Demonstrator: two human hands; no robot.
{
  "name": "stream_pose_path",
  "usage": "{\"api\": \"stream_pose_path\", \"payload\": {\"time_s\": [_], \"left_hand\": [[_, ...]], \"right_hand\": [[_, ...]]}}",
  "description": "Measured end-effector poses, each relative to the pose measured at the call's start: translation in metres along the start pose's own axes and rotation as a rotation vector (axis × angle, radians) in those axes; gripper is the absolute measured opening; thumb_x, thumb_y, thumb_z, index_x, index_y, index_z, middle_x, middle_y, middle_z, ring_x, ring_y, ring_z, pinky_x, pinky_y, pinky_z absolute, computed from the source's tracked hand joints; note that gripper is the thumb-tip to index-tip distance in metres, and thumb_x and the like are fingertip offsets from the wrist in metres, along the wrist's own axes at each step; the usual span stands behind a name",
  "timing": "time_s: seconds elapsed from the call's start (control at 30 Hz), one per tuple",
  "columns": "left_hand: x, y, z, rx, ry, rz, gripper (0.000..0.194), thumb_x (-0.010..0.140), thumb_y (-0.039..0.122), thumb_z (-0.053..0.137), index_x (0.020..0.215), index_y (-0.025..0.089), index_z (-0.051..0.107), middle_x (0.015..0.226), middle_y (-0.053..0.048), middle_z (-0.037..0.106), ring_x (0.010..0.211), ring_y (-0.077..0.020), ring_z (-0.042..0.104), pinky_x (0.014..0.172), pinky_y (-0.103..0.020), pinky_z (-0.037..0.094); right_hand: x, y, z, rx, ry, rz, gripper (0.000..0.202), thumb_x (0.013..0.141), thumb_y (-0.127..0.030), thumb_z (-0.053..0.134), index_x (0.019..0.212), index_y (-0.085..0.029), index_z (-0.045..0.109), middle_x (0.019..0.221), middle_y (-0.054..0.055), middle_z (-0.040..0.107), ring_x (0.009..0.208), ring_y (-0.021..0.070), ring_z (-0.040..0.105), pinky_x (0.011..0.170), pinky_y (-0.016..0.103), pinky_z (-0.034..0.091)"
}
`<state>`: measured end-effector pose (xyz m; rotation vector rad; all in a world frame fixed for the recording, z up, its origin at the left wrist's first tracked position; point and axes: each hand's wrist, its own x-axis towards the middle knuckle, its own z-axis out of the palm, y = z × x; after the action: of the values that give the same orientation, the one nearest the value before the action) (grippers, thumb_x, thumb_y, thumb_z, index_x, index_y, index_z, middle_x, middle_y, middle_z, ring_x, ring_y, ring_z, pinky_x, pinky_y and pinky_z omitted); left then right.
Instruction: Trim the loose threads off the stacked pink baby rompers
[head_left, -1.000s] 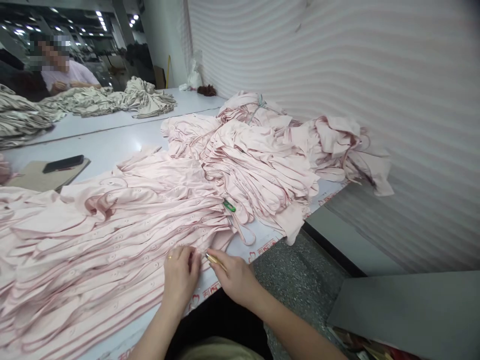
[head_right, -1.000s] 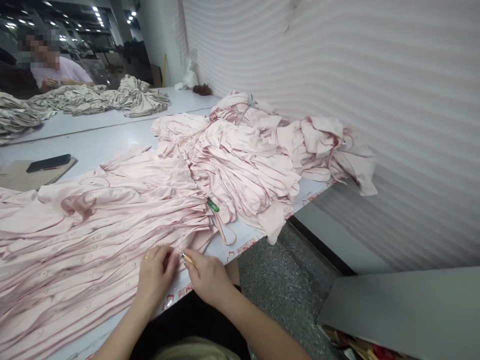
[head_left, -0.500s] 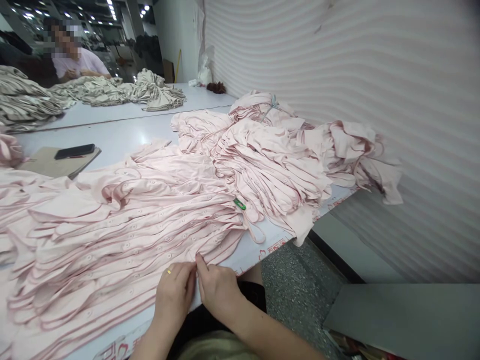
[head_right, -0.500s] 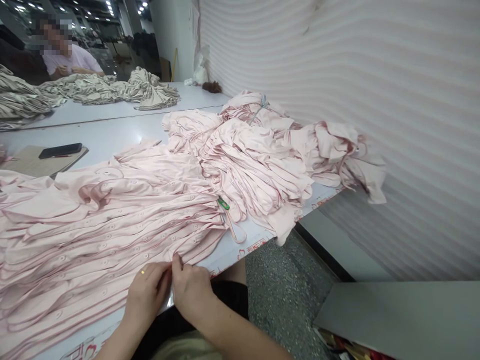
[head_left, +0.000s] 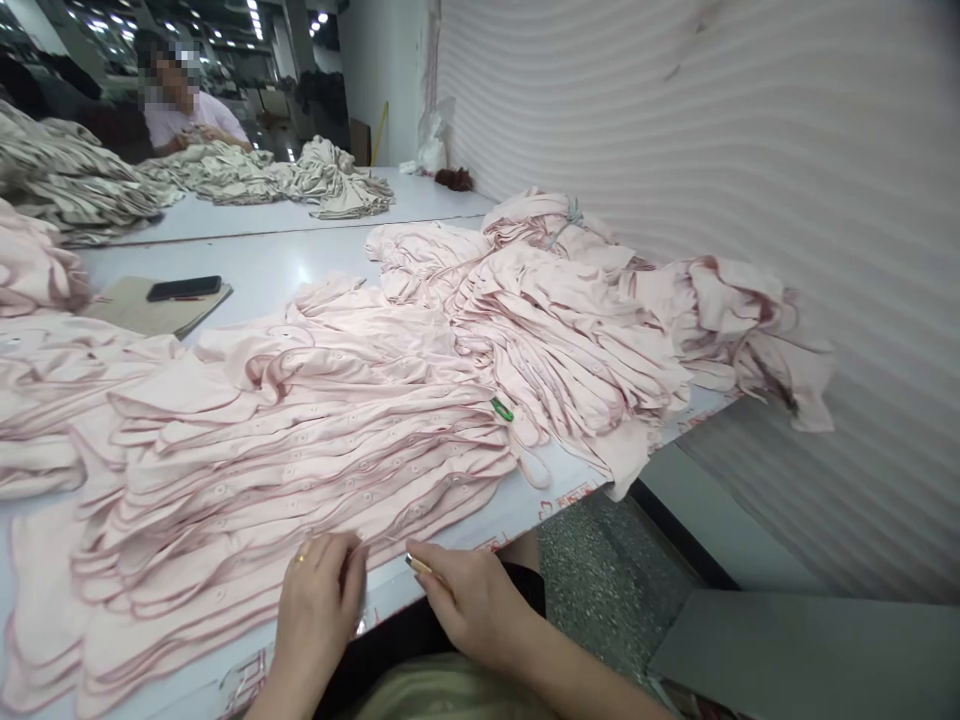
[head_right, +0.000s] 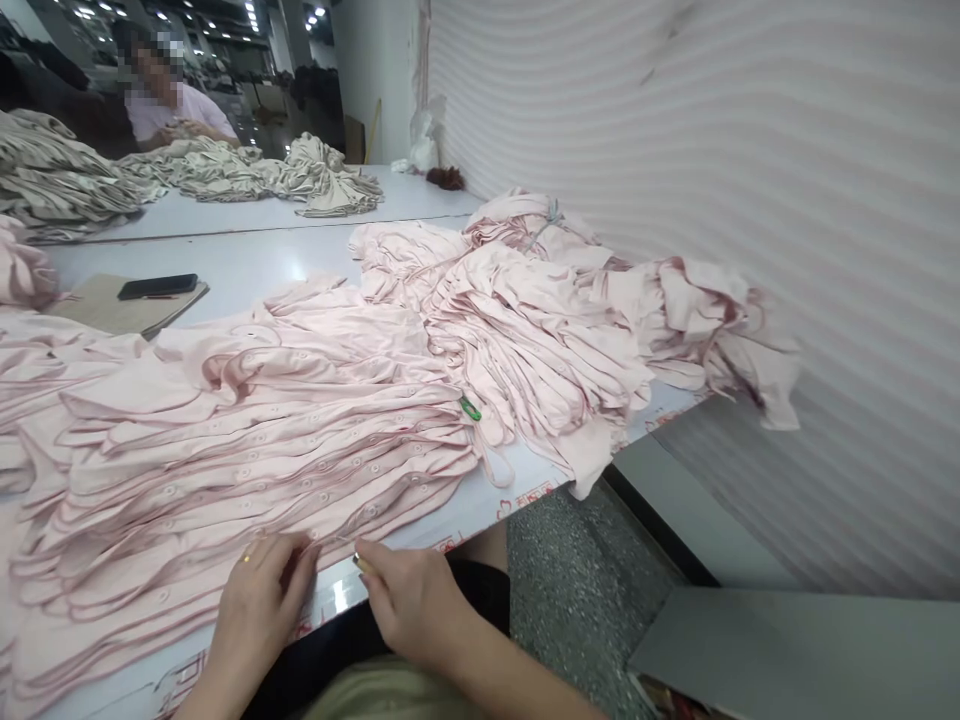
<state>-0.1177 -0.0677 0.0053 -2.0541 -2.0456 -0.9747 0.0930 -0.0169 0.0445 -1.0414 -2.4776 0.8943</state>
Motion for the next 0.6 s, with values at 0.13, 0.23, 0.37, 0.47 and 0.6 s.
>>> {"api": "stream_pose_path", "payload": {"time_s": [0.13,0.23,0.37,0.47,0.6], "left_hand": [[0.002,-0.006,-0.004,-0.138,0.017,0.014,0.011,0.093,0.027,0.051,0.096,0.023,0.061,0.083,0.0,0.069,0.078,-0.0146,0.064,0.071,-0.026,0.048],[0.002,-0.003,-0.003,-0.14,0.025,0.05,0.012,0.093,0.026,0.05,0.094,0.022,0.062,0.08,0.001,0.069,0.073,-0.0138,0.064,0.067,-0.025,0.048],[0.0,-0.001,-0.005,-0.078,0.035,0.095,0.013,0.092,0.021,0.049,0.09,0.021,0.062,0.076,0.0,0.067,0.069,-0.0148,0.061,0.066,-0.028,0.046],[0.009,-0.004,-0.005,-0.093,-0.011,0.031,0.014,0.09,0.022,0.049,0.083,0.021,0.061,0.073,0.0,0.066,0.069,-0.0158,0.06,0.066,-0.029,0.045],[0.012,-0.013,-0.009,-0.08,-0.017,-0.065,0.011,0.087,0.021,0.05,0.085,0.021,0.06,0.076,0.0,0.067,0.072,-0.0171,0.061,0.068,-0.031,0.044]], "right_hand": [[0.006,-0.015,0.017,-0.068,-0.016,-0.024,0.037,0.096,-0.023,0.041,0.13,-0.019,0.054,0.089,0.006,0.073,0.077,0.0193,0.07,0.069,0.024,0.049],[0.025,-0.032,0.036,-0.272,-0.077,0.053,0.048,0.091,-0.019,0.045,0.139,-0.012,0.047,0.086,0.011,0.072,0.074,0.0236,0.07,0.065,0.028,0.05],[0.036,-0.044,0.039,-0.458,-0.185,0.14,0.06,0.085,-0.012,0.049,0.144,-0.005,0.041,0.083,0.014,0.071,0.069,0.0266,0.07,0.058,0.031,0.049],[0.024,-0.04,0.024,-0.376,-0.193,0.018,0.054,0.088,-0.015,0.047,0.141,-0.011,0.044,0.083,0.011,0.071,0.07,0.0245,0.069,0.061,0.03,0.049],[0.015,-0.036,0.018,-0.146,-0.045,-0.005,0.041,0.096,-0.021,0.039,0.136,-0.017,0.05,0.089,0.007,0.073,0.078,0.0211,0.07,0.069,0.027,0.049]]}}
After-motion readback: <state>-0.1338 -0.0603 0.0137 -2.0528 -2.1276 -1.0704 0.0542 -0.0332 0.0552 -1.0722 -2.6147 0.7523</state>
